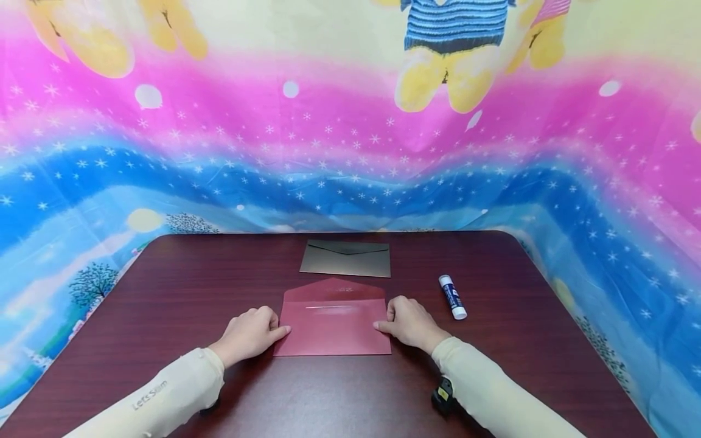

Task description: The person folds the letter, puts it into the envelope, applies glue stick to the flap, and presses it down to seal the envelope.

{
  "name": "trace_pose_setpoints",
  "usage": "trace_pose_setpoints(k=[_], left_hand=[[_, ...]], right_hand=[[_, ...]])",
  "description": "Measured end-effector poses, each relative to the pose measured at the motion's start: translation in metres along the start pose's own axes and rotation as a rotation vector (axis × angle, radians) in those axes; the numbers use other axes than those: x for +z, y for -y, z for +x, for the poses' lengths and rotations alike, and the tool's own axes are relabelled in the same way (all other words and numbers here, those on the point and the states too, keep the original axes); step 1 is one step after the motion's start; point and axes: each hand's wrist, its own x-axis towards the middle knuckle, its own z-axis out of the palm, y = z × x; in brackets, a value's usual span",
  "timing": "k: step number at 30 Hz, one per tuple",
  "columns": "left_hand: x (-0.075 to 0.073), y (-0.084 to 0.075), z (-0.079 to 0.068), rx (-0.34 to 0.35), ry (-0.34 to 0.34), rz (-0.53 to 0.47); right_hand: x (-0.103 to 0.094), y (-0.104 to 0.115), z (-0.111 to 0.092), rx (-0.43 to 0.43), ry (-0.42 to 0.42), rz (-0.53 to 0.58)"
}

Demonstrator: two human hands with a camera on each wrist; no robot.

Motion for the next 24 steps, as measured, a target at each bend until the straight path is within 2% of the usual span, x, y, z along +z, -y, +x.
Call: trace_pose_setpoints(k=[7,14,19,24], left_hand=[[0.001,0.001,-0.001,-0.012,-0.004,-0.030],[-0.003,0.000,-0.003,-0.010,0.033,-0.079],[-0.010,-0.002,-0.005,-0.006,0.041,-0.107],[-0.017,-0.007,-0.006,0.010,0.004,-0.146]], right_hand=[[0.001,0.004,-0.003,0.003,-0.031,-0.069],[0.000,0.001,-0.007,-0.046,-0.034,-0.037],[-0.011,-0.005,-0.012,-0.106,-0.074,-0.009],[-0.029,-0.013,-0.018,-0.147,-0.163,-0.020]])
